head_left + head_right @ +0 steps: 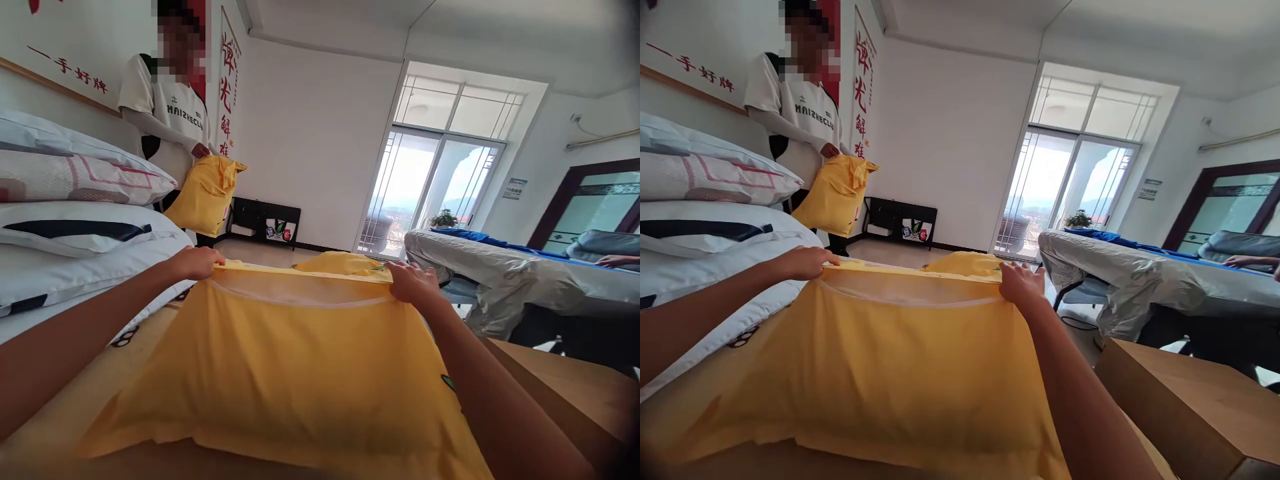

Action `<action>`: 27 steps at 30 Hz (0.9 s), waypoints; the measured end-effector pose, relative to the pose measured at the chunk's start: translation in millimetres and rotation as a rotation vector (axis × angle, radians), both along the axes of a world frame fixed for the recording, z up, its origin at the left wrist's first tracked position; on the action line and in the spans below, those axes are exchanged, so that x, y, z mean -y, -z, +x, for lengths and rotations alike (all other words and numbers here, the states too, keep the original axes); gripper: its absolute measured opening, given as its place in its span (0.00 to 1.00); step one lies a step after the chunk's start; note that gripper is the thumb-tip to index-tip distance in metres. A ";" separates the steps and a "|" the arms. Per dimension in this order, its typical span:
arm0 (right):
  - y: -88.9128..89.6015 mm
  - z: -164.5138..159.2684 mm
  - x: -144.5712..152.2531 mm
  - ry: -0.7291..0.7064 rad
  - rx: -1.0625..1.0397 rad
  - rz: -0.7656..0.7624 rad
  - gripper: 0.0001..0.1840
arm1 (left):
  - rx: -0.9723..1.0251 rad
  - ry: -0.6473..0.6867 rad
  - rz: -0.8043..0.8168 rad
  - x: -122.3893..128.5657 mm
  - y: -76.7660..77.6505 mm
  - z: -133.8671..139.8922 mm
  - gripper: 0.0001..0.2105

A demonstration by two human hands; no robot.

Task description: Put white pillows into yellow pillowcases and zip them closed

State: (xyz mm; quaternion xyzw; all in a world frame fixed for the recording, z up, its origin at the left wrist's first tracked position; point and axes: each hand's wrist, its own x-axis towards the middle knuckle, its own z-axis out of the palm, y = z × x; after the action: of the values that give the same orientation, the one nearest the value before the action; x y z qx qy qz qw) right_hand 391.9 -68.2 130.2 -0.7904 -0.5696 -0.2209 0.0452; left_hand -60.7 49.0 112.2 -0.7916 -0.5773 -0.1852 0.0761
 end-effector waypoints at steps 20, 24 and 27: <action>178.9 -15.8 8.1 -0.069 -0.212 -0.181 0.36 | 0.082 0.088 -0.081 12.8 140.9 30.5 0.32; 219.8 -26.5 4.8 -0.047 -0.246 -0.248 0.36 | -0.027 0.018 -0.217 18.8 188.7 40.1 0.31; 192.6 -17.6 4.1 -0.058 -0.208 -0.196 0.35 | -0.081 -0.023 -0.215 9.7 152.5 27.6 0.27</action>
State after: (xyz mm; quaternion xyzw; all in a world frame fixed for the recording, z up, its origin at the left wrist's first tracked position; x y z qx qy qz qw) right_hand 374.3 -72.3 -62.5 -0.7927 -0.6034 -0.0800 0.0331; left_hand -33.0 39.4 -40.3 -0.7953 -0.5994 -0.0890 0.0162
